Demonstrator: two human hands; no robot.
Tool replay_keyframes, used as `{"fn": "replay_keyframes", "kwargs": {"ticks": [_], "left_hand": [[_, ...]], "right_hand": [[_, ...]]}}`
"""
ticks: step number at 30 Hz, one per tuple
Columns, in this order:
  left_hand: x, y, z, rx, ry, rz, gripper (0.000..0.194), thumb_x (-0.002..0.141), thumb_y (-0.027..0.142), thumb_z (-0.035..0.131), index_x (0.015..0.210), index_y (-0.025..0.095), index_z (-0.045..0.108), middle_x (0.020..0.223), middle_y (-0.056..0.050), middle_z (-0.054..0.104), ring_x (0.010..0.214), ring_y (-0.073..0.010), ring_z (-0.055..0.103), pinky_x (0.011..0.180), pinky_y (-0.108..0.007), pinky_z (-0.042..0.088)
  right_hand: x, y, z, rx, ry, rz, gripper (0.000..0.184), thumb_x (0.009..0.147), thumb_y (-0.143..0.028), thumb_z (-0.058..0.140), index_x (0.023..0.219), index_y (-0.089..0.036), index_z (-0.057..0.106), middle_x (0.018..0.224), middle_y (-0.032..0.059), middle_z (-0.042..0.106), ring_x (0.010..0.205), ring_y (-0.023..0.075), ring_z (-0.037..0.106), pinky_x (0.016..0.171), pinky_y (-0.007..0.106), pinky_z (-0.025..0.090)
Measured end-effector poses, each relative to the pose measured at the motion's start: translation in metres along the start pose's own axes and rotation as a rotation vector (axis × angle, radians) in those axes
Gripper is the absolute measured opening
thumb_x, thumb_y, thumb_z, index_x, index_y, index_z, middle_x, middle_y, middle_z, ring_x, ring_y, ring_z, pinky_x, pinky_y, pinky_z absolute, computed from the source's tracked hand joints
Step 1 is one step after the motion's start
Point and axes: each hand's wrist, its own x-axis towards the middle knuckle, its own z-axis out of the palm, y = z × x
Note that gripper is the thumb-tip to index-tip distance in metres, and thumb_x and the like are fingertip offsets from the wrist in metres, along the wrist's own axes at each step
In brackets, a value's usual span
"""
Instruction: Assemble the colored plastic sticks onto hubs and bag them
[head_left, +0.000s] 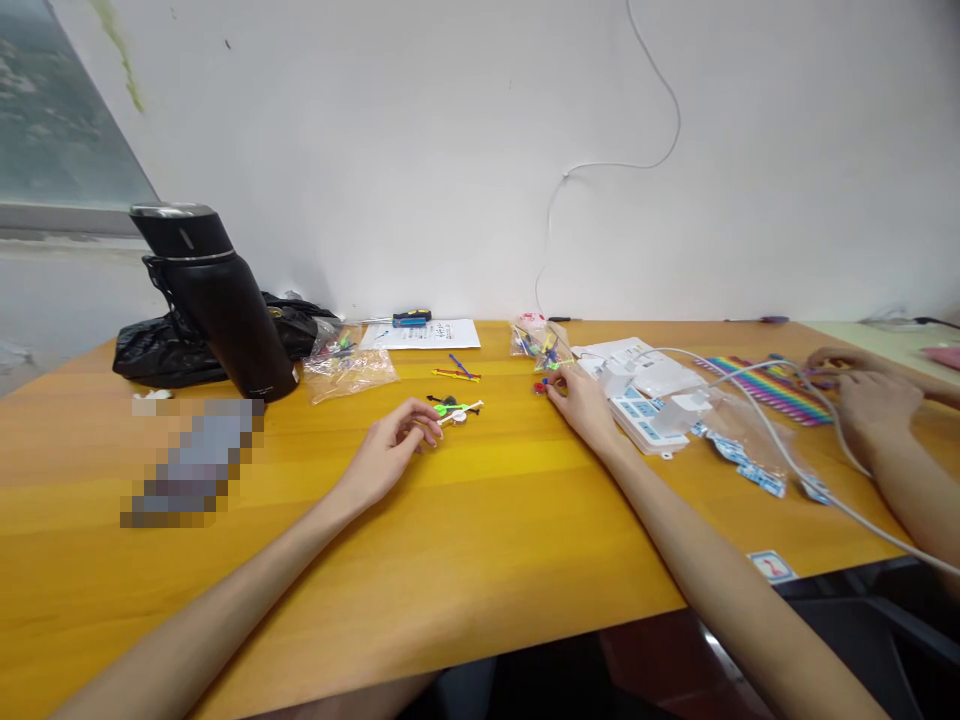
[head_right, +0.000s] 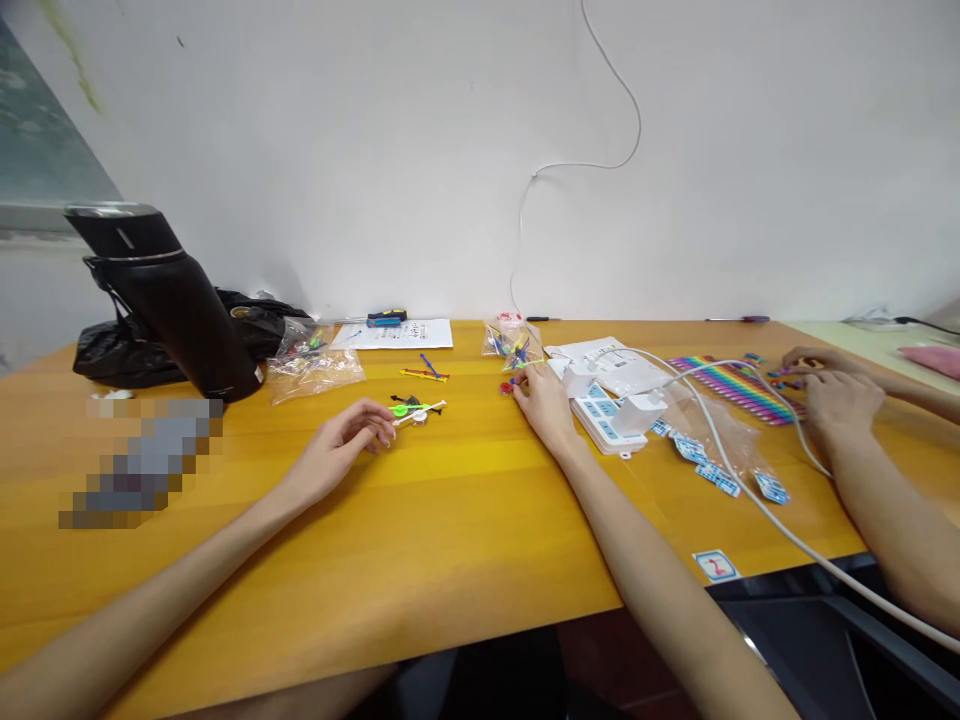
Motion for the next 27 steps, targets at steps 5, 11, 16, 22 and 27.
{"fn": "replay_keyframes", "kwargs": {"ticks": [5,11,16,22,27], "left_hand": [[-0.001,0.002,0.0,0.098,-0.007,0.032,0.018,0.095,0.022,0.047,0.106,0.021,0.062,0.096,-0.004,0.072,0.088,-0.0194,0.067,0.083,-0.032,0.049],[-0.001,0.004,-0.003,0.327,0.075,0.113,0.025,0.093,0.017,0.047,0.109,0.023,0.065,0.107,-0.005,0.07,0.1,-0.0218,0.063,0.089,-0.033,0.045],[0.0,-0.001,-0.007,0.464,-0.004,0.133,0.033,0.09,0.013,0.046,0.115,0.023,0.066,0.116,-0.007,0.065,0.106,-0.0239,0.059,0.094,-0.037,0.046],[-0.002,-0.01,-0.005,0.459,-0.059,0.1,0.031,0.092,0.016,0.049,0.118,0.023,0.063,0.12,-0.007,0.066,0.112,-0.0243,0.059,0.099,-0.038,0.044],[-0.001,-0.004,-0.003,0.381,-0.09,0.062,0.017,0.097,0.03,0.052,0.106,0.021,0.063,0.107,-0.005,0.07,0.09,-0.0203,0.063,0.081,-0.031,0.047]], "right_hand": [[-0.001,-0.005,-0.003,-0.038,-0.031,-0.021,0.009,0.088,-0.017,0.054,0.091,-0.019,0.062,0.098,0.0105,0.069,0.097,0.028,0.061,0.086,0.039,0.047],[-0.003,-0.025,-0.009,-0.005,0.07,-0.101,0.014,0.093,-0.019,0.051,0.096,-0.019,0.064,0.109,0.0131,0.065,0.109,0.0306,0.057,0.097,0.044,0.045],[-0.011,-0.061,-0.004,0.286,-0.095,-0.271,0.026,0.099,-0.022,0.047,0.121,-0.022,0.061,0.122,0.0096,0.063,0.118,0.0262,0.056,0.104,0.043,0.044],[-0.023,-0.088,0.008,0.561,-0.366,-0.333,0.028,0.099,-0.024,0.052,0.125,-0.02,0.061,0.117,0.0089,0.065,0.106,0.0211,0.062,0.097,0.037,0.049],[-0.027,-0.094,0.008,0.675,-0.423,-0.271,0.019,0.094,-0.026,0.063,0.11,-0.017,0.064,0.099,0.0048,0.067,0.086,0.0165,0.061,0.08,0.029,0.05]]}}
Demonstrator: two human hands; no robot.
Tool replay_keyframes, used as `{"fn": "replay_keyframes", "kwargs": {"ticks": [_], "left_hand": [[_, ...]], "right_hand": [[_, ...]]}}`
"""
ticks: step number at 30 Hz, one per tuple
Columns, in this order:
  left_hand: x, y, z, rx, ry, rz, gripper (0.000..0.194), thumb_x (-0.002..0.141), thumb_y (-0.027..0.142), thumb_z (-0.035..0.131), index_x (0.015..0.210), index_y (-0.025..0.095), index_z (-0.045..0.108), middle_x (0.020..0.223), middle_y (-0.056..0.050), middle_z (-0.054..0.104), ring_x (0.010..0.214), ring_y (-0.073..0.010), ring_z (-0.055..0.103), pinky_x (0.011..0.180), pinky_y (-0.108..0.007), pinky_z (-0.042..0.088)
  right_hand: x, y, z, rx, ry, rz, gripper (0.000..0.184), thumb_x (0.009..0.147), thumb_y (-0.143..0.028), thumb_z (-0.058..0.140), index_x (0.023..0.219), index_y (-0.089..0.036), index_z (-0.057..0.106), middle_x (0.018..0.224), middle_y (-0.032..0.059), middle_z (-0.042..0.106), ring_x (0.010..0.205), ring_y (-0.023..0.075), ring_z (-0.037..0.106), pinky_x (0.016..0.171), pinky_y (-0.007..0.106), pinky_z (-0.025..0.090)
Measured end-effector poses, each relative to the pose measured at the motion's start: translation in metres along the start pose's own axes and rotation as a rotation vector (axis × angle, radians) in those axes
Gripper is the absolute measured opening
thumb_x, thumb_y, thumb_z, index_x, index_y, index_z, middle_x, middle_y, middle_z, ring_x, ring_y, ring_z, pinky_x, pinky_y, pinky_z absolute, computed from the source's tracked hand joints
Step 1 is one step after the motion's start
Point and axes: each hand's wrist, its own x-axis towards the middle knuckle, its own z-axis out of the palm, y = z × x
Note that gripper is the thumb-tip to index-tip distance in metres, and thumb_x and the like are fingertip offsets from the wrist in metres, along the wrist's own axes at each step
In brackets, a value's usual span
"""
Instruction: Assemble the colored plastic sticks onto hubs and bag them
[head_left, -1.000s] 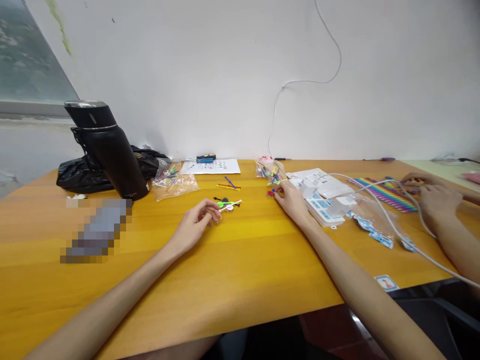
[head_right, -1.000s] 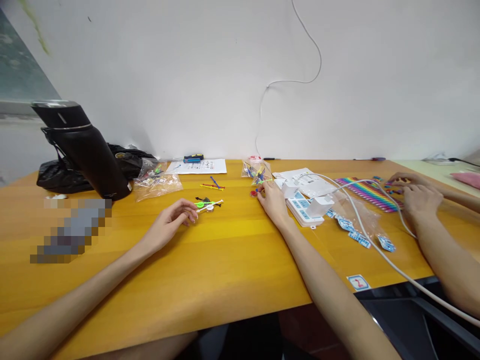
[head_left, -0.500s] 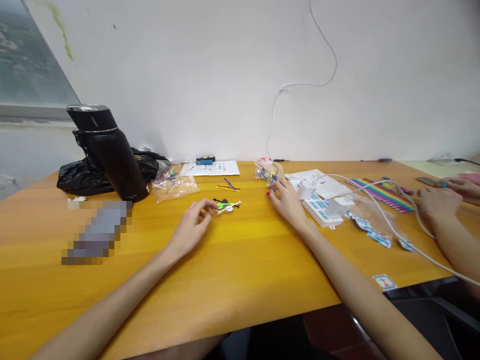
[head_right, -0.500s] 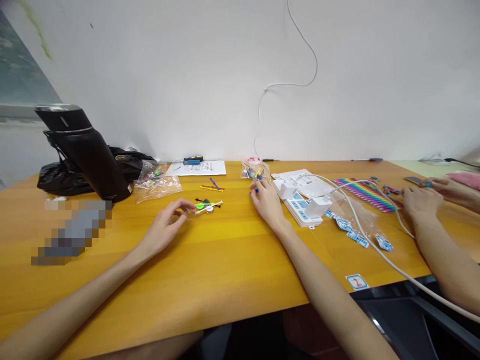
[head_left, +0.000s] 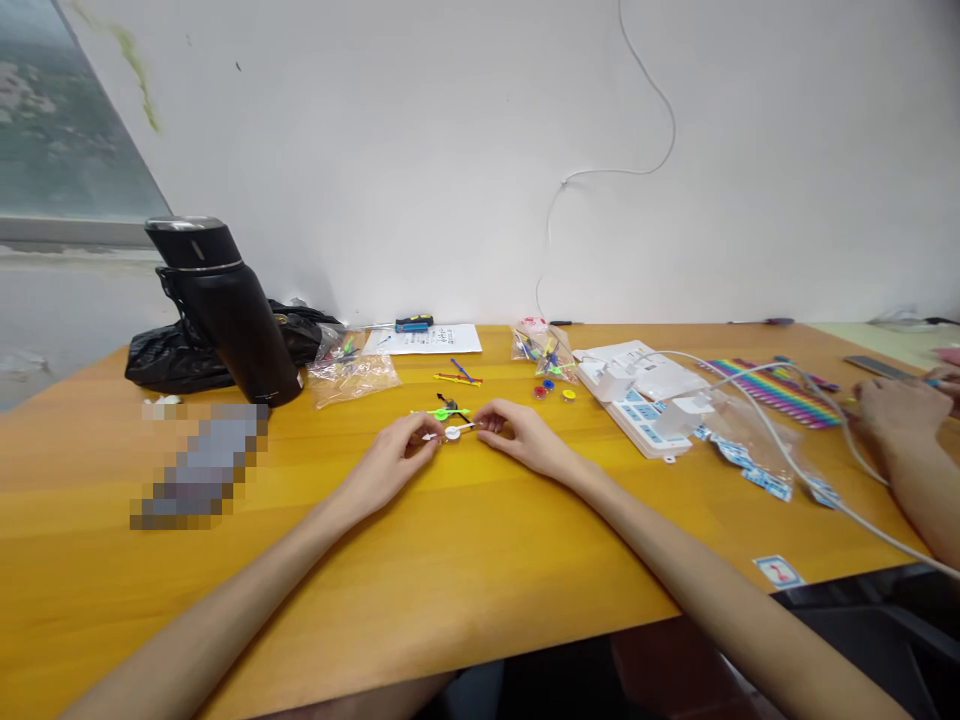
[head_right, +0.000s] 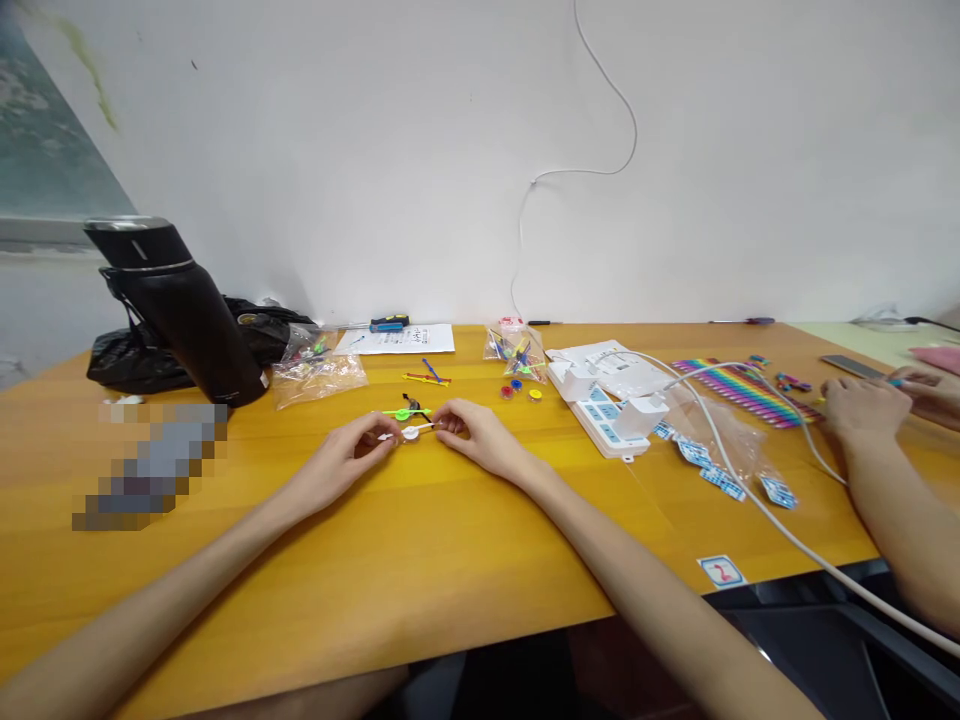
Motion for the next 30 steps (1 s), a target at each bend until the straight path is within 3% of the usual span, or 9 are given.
{"fn": "replay_keyframes", "kwargs": {"ticks": [4,9,13,16,18,23,30], "left_hand": [[0.0,0.008,-0.002,-0.151,-0.009,-0.016,0.024,0.099,0.042,0.053,0.102,0.02,0.063,0.1,-0.004,0.07,0.087,-0.0192,0.064,0.078,-0.029,0.046],[-0.001,0.014,0.001,-0.256,0.002,-0.006,0.026,0.098,0.044,0.056,0.101,0.02,0.064,0.098,-0.003,0.07,0.092,-0.0197,0.065,0.084,-0.029,0.046],[0.0,0.013,0.005,-0.317,0.043,-0.012,0.024,0.096,0.043,0.059,0.106,0.021,0.062,0.102,-0.004,0.067,0.095,-0.0191,0.063,0.087,-0.029,0.046],[0.001,0.012,0.008,-0.37,0.097,-0.022,0.03,0.093,0.041,0.066,0.116,0.024,0.056,0.116,-0.005,0.062,0.104,-0.0192,0.059,0.091,-0.03,0.046],[0.001,0.013,0.009,-0.401,0.063,-0.021,0.032,0.091,0.04,0.068,0.115,0.023,0.056,0.119,-0.006,0.059,0.108,-0.0199,0.057,0.093,-0.031,0.046],[-0.001,0.018,0.012,-0.544,-0.163,0.006,0.021,0.098,0.039,0.058,0.106,0.02,0.057,0.1,-0.005,0.063,0.096,-0.0187,0.06,0.091,-0.032,0.045],[-0.005,0.023,0.012,-0.545,-0.171,0.025,0.024,0.1,0.041,0.054,0.109,0.019,0.056,0.095,-0.004,0.062,0.088,-0.0174,0.056,0.083,-0.031,0.045]], "right_hand": [[-0.002,-0.015,-0.001,-0.047,-0.003,-0.033,0.014,0.096,-0.028,0.06,0.105,-0.017,0.064,0.087,0.0021,0.062,0.077,0.0147,0.056,0.071,0.026,0.046],[-0.004,-0.041,0.008,-0.119,0.035,-0.171,0.012,0.099,-0.03,0.058,0.101,-0.019,0.063,0.106,0.0073,0.061,0.101,0.0188,0.058,0.092,0.031,0.045],[-0.004,-0.047,0.018,-0.036,-0.042,-0.09,0.02,0.102,-0.038,0.052,0.106,-0.02,0.059,0.096,0.0049,0.065,0.082,0.0161,0.06,0.077,0.027,0.047],[-0.005,-0.046,0.021,0.072,-0.037,-0.03,0.022,0.102,-0.04,0.051,0.109,-0.02,0.058,0.09,0.0035,0.067,0.076,0.0154,0.06,0.072,0.026,0.046],[-0.005,-0.046,0.023,0.189,-0.012,-0.009,0.024,0.101,-0.04,0.053,0.114,-0.02,0.058,0.087,0.0027,0.067,0.077,0.0156,0.062,0.075,0.026,0.047],[-0.002,-0.047,0.026,0.674,-0.077,0.115,0.032,0.096,-0.043,0.062,0.118,-0.019,0.06,0.082,0.0016,0.066,0.078,0.0147,0.062,0.078,0.027,0.048],[-0.003,-0.048,0.022,0.928,-0.179,0.202,0.039,0.091,-0.044,0.07,0.121,-0.019,0.062,0.083,0.0014,0.066,0.079,0.0127,0.06,0.079,0.026,0.044]]}}
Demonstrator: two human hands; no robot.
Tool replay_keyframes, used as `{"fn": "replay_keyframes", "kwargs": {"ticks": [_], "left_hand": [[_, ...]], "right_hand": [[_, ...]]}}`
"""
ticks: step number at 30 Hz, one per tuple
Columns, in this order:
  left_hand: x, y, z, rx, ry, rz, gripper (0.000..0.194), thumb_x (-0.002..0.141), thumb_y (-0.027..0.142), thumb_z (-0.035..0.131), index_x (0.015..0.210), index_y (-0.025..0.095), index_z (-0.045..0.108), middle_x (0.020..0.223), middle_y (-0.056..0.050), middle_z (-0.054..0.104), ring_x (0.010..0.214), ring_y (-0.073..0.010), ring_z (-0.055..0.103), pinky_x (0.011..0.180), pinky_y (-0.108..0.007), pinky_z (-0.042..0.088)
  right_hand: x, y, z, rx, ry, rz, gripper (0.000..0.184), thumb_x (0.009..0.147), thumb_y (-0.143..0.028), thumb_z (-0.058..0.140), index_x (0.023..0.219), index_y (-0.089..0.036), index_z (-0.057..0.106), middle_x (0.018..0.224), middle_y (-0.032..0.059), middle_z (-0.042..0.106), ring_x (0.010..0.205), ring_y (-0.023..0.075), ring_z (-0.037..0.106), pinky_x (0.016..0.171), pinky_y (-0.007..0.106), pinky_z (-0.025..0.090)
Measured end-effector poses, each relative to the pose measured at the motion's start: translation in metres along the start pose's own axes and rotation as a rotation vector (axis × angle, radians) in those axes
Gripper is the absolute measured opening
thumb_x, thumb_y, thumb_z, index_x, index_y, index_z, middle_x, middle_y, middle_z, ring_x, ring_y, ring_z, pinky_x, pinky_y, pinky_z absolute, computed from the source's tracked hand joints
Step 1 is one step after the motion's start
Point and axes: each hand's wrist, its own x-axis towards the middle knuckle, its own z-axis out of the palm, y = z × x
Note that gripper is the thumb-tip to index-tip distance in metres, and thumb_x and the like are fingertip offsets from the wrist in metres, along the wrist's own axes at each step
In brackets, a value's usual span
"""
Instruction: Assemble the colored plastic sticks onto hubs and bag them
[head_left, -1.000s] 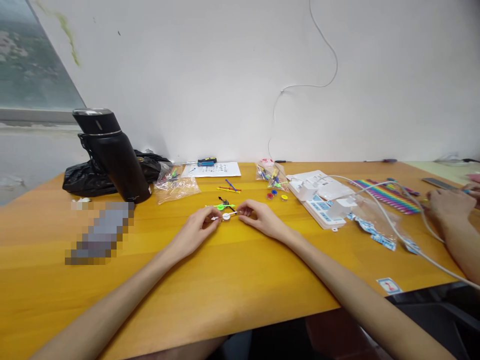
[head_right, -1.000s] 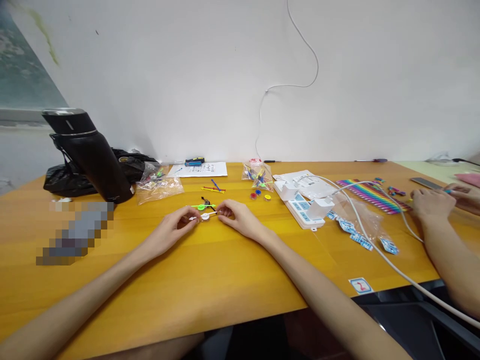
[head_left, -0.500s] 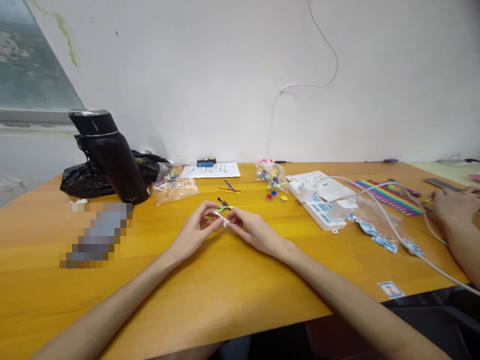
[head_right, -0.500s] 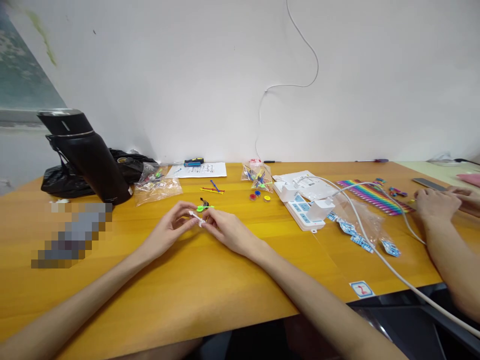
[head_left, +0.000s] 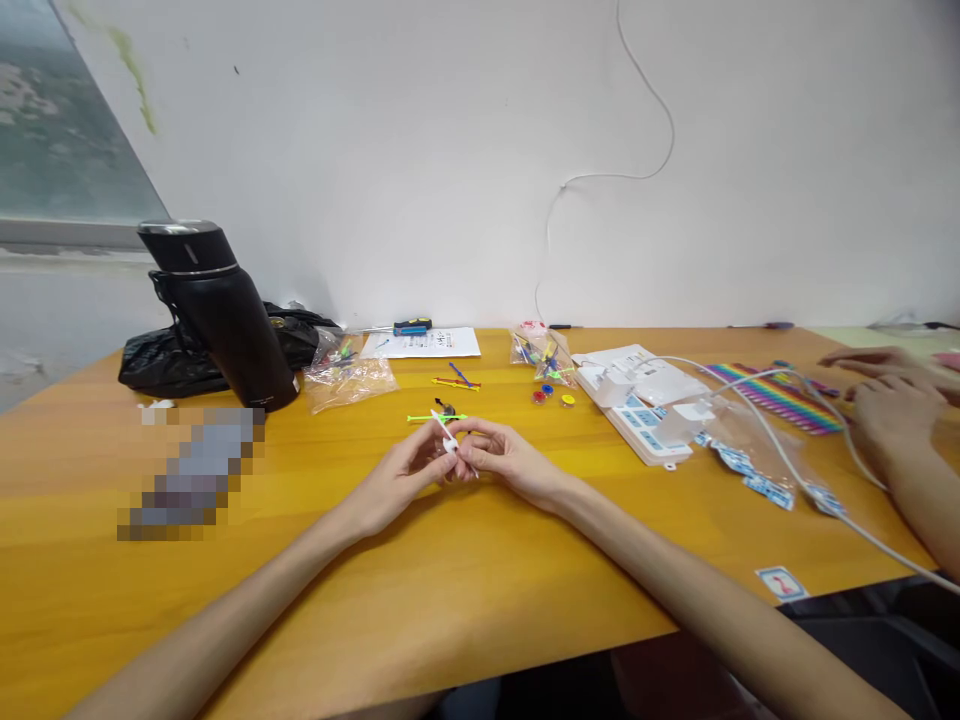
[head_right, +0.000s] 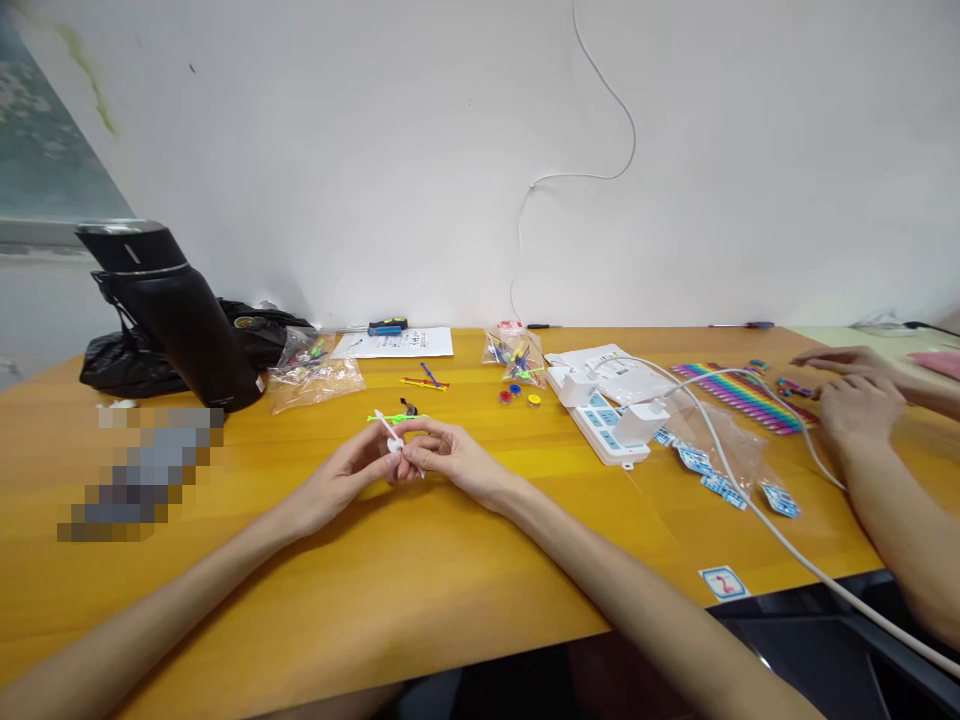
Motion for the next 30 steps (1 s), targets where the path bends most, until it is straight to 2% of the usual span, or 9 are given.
{"fn": "replay_keyframes", "kwargs": {"ticks": [4,9,12,15,22,30], "left_hand": [[-0.003,0.003,-0.001,0.069,-0.017,-0.001,0.025,0.1,0.043,0.052,0.109,0.02,0.056,0.094,-0.004,0.063,0.088,-0.0181,0.057,0.083,-0.03,0.045],[-0.005,0.009,-0.003,0.296,-0.016,0.026,0.027,0.101,0.046,0.046,0.1,0.021,0.055,0.09,-0.002,0.064,0.085,-0.0192,0.058,0.078,-0.029,0.043],[-0.005,0.01,-0.006,0.461,0.006,0.06,0.03,0.102,0.048,0.044,0.095,0.02,0.055,0.089,-0.001,0.062,0.081,-0.0186,0.055,0.075,-0.028,0.04],[-0.005,0.009,-0.007,0.54,0.026,0.059,0.031,0.102,0.048,0.042,0.095,0.02,0.055,0.089,-0.001,0.06,0.079,-0.0182,0.053,0.072,-0.027,0.038],[-0.006,0.011,0.002,0.449,0.013,0.067,0.031,0.104,0.046,0.037,0.096,0.021,0.053,0.084,0.001,0.057,0.077,-0.0167,0.051,0.073,-0.027,0.038],[-0.007,0.014,0.006,0.355,-0.011,0.042,0.032,0.105,0.045,0.032,0.094,0.021,0.05,0.083,0.0,0.056,0.077,-0.0175,0.049,0.073,-0.028,0.038]], "right_hand": [[-0.003,-0.003,0.002,0.005,-0.046,0.014,0.04,0.09,-0.042,0.072,0.121,-0.02,0.06,0.085,0.0017,0.068,0.083,0.0135,0.061,0.083,0.027,0.043],[-0.003,-0.002,0.005,0.041,-0.078,0.029,0.037,0.087,-0.038,0.077,0.112,-0.022,0.056,0.091,0.0016,0.07,0.089,0.0136,0.064,0.091,0.03,0.044],[-0.002,0.001,0.008,0.044,-0.054,0.044,0.035,0.084,-0.038,0.079,0.105,-0.021,0.056,0.097,0.0014,0.069,0.094,0.0134,0.065,0.096,0.03,0.045],[0.0,0.004,0.011,0.015,-0.015,0.018,0.034,0.084,-0.041,0.078,0.101,-0.021,0.056,0.094,0.0004,0.07,0.089,0.0129,0.066,0.091,0.028,0.048],[0.0,0.004,0.013,-0.111,0.03,-0.125,0.028,0.09,-0.041,0.071,0.099,-0.018,0.059,0.081,0.0024,0.073,0.078,0.015,0.071,0.081,0.029,0.053],[-0.003,-0.002,0.018,-0.214,0.064,-0.16,0.026,0.092,-0.042,0.069,0.094,-0.019,0.059,0.073,0.0019,0.071,0.075,0.0169,0.07,0.08,0.032,0.054]]}}
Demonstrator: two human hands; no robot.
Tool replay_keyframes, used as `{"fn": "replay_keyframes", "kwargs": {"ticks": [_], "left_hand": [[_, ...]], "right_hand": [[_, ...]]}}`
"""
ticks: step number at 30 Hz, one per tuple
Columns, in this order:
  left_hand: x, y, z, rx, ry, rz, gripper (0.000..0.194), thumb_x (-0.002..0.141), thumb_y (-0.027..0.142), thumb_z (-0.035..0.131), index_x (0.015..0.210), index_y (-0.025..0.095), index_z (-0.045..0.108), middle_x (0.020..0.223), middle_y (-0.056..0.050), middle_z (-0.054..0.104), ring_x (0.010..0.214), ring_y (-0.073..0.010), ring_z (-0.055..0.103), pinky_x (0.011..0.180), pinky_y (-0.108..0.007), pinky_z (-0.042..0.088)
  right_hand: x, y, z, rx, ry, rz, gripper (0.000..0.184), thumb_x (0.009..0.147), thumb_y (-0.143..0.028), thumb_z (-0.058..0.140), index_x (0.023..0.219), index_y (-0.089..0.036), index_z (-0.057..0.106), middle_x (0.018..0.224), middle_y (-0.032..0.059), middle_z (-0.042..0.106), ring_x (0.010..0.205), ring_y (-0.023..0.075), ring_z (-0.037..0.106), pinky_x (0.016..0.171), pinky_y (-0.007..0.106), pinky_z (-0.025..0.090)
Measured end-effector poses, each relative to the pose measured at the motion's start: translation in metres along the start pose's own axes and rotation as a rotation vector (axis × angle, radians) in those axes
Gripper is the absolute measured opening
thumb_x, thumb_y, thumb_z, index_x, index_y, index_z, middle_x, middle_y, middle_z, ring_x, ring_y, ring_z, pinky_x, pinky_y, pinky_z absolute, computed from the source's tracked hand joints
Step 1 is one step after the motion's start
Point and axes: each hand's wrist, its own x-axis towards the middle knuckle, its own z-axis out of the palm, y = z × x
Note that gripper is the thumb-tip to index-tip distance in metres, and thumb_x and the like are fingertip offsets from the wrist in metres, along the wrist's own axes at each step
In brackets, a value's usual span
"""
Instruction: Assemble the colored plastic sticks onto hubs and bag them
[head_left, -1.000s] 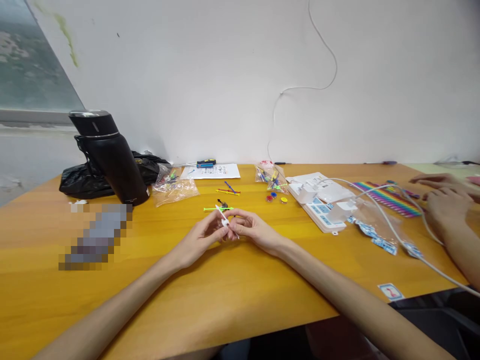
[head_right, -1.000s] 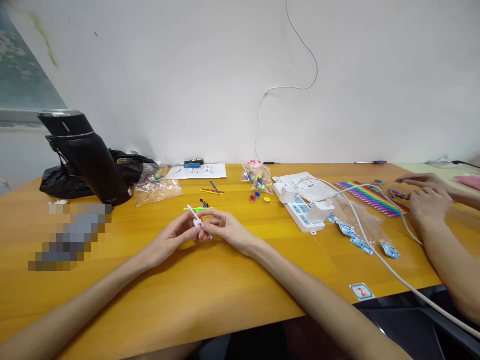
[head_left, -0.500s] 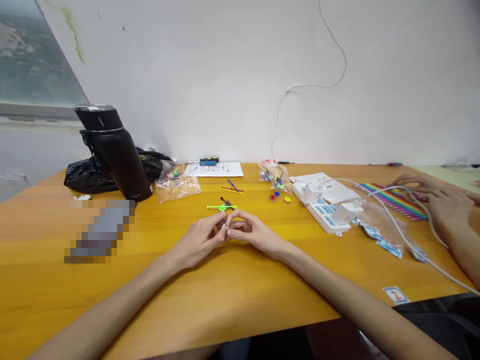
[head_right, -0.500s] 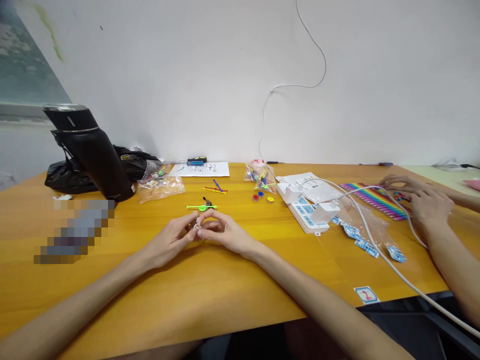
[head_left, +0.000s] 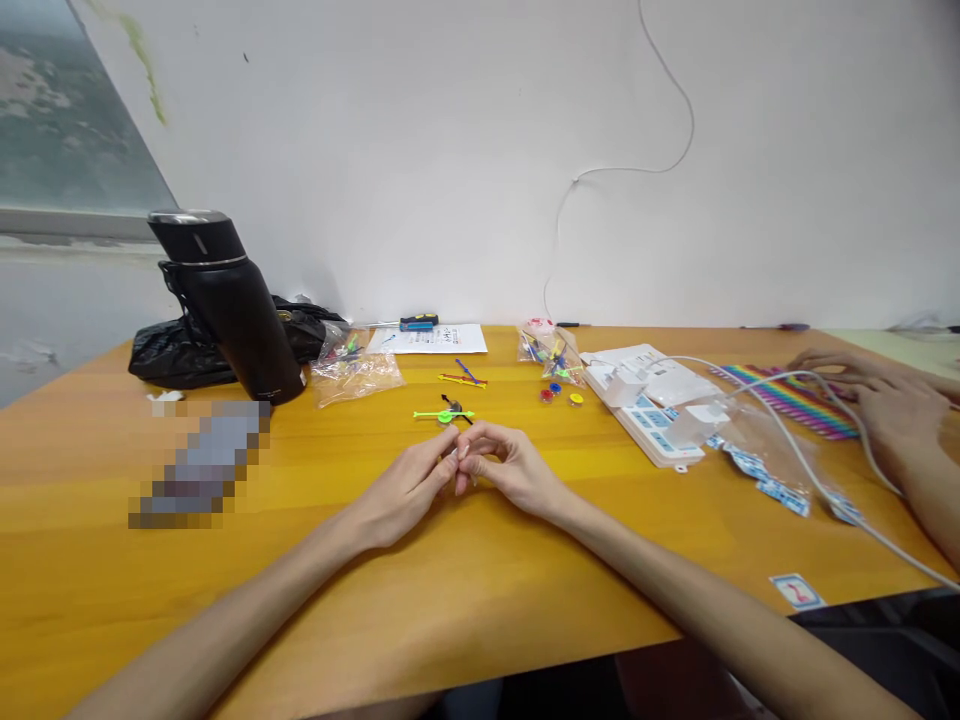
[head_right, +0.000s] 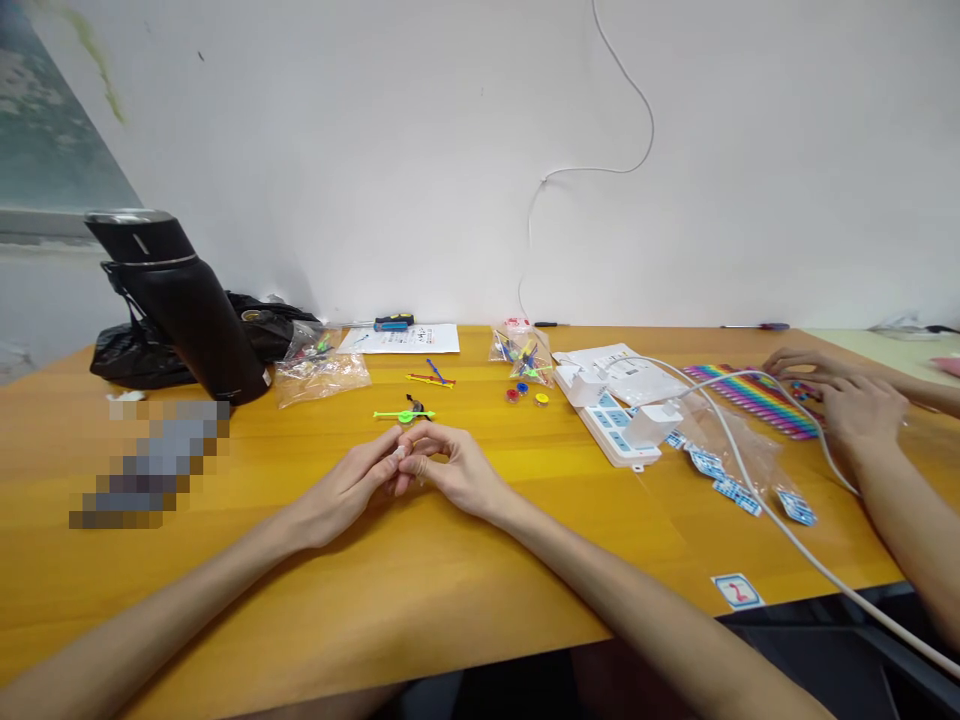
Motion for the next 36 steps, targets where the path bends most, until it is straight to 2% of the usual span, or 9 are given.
{"fn": "replay_keyframes", "kwargs": {"ticks": [8,16,20,24,26,29,31,33,36], "left_hand": [[-0.002,-0.005,0.0,0.0,-0.022,0.032,0.031,0.105,0.044,0.032,0.09,0.022,0.048,0.085,0.0,0.056,0.078,-0.0179,0.05,0.075,-0.028,0.04],[-0.001,-0.006,0.005,-0.055,-0.011,0.02,0.035,0.104,0.047,0.03,0.09,0.022,0.049,0.083,0.0,0.054,0.074,-0.0163,0.049,0.073,-0.028,0.041],[0.0,-0.005,0.004,-0.265,0.021,-0.064,0.035,0.103,0.048,0.031,0.085,0.022,0.047,0.076,0.001,0.052,0.067,-0.0155,0.046,0.065,-0.027,0.041],[0.003,-0.005,-0.004,-0.469,0.141,-0.108,0.031,0.101,0.041,0.036,0.079,0.022,0.044,0.069,0.004,0.04,0.06,-0.0134,0.042,0.058,-0.025,0.041],[0.005,-0.006,-0.006,-0.53,0.161,-0.102,0.027,0.101,0.04,0.039,0.083,0.022,0.048,0.073,0.003,0.045,0.063,-0.0138,0.047,0.06,-0.026,0.045],[0.01,-0.012,-0.005,-0.67,0.147,-0.132,0.018,0.098,0.037,0.043,0.095,0.022,0.053,0.084,-0.001,0.055,0.075,-0.0168,0.056,0.06,-0.026,0.048],[0.013,-0.019,-0.003,-0.736,0.125,-0.189,0.014,0.093,0.031,0.049,0.1,0.021,0.055,0.091,-0.003,0.057,0.077,-0.0161,0.056,0.058,-0.024,0.046],[0.014,-0.026,-0.001,-0.76,0.104,-0.249,0.015,0.088,0.027,0.055,0.101,0.02,0.057,0.092,-0.002,0.056,0.069,-0.0122,0.052,0.054,-0.021,0.041],[0.014,-0.032,0.0,-0.743,0.092,-0.256,0.017,0.089,0.03,0.061,0.103,0.019,0.059,0.083,0.002,0.051,0.057,-0.0067,0.039,0.048,-0.018,0.026]], "right_hand": [[-0.003,-0.006,0.002,-0.118,0.013,-0.059,0.017,0.095,-0.033,0.065,0.086,-0.019,0.06,0.071,0.0008,0.072,0.073,0.0161,0.07,0.081,0.031,0.054],[-0.004,-0.003,0.003,-0.166,0.037,-0.093,0.007,0.095,-0.023,0.061,0.089,-0.02,0.061,0.071,-0.0005,0.071,0.071,0.0159,0.07,0.079,0.03,0.054],[-0.006,-0.004,0.004,-0.271,0.023,-0.129,0.012,0.095,-0.022,0.058,0.083,-0.02,0.062,0.074,0.0006,0.07,0.073,0.0162,0.068,0.078,0.031,0.054],[-0.007,-0.01,0.009,-0.312,0.007,-0.174,0.016,0.095,-0.024,0.06,0.08,-0.02,0.065,0.079,0.0021,0.07,0.078,0.0168,0.067,0.081,0.031,0.053],[-0.005,-0.01,0.009,-0.236,0.065,-0.153,0.012,0.094,-0.03,0.065,0.087,-0.02,0.066,0.083,0.0024,0.071,0.078,0.0168,0.067,0.08,0.031,0.054],[-0.001,-0.005,0.003,-0.177,0.119,-0.095,0.019,0.093,-0.037,0.068,0.1,-0.02,0.066,0.083,0.002,0.07,0.076,0.016,0.066,0.075,0.029,0.054],[0.002,0.002,-0.004,-0.159,0.171,-0.052,0.023,0.093,-0.04,0.067,0.103,-0.02,0.062,0.078,0.0005,0.068,0.07,0.0146,0.064,0.07,0.027,0.052],[0.005,0.008,-0.01,-0.179,0.237,-0.033,0.024,0.092,-0.04,0.069,0.098,-0.019,0.059,0.077,0.0,0.066,0.07,0.014,0.063,0.069,0.026,0.051],[0.006,0.012,-0.016,-0.262,0.244,-0.041,0.023,0.093,-0.04,0.067,0.096,-0.018,0.06,0.088,0.0029,0.067,0.082,0.0154,0.064,0.078,0.028,0.051]]}}
